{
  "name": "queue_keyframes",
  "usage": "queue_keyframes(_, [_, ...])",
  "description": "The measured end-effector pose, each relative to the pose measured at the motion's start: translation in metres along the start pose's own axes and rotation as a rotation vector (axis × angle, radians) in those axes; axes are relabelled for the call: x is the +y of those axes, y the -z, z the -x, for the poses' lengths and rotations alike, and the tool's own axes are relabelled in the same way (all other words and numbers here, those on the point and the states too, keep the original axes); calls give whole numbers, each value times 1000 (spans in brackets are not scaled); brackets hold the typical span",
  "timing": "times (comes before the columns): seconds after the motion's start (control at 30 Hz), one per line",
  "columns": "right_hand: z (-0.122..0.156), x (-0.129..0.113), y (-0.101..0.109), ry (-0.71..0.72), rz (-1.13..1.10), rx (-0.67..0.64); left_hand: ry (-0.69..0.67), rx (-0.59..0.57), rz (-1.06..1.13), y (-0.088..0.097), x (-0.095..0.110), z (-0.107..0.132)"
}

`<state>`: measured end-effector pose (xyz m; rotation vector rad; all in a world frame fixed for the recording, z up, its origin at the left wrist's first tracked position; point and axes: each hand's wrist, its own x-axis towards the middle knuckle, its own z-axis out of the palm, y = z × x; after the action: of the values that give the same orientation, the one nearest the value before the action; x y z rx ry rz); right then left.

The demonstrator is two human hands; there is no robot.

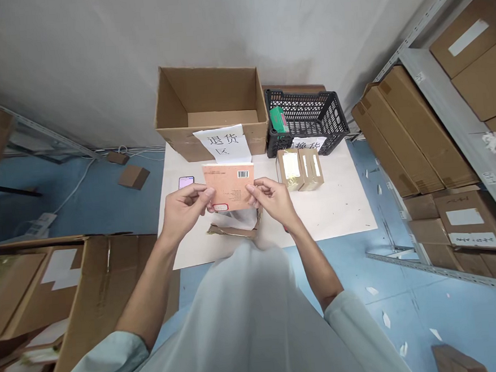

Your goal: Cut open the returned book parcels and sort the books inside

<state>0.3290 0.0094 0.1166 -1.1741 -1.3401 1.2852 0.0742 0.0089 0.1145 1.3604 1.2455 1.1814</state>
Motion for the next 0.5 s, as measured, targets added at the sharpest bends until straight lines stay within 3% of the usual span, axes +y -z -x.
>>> queue_keyframes(0.17, [-10,-2,-5,-50,24,22,74,-18,24,-3,2,-7])
queue_keyframes(0.33, [-21,9,-8,-101,12,31,143,3,48,-2,-13,-17])
queue_keyframes(0.5, [-31,22,-9,-157,-46,23,115,41,33,7,-24,-26])
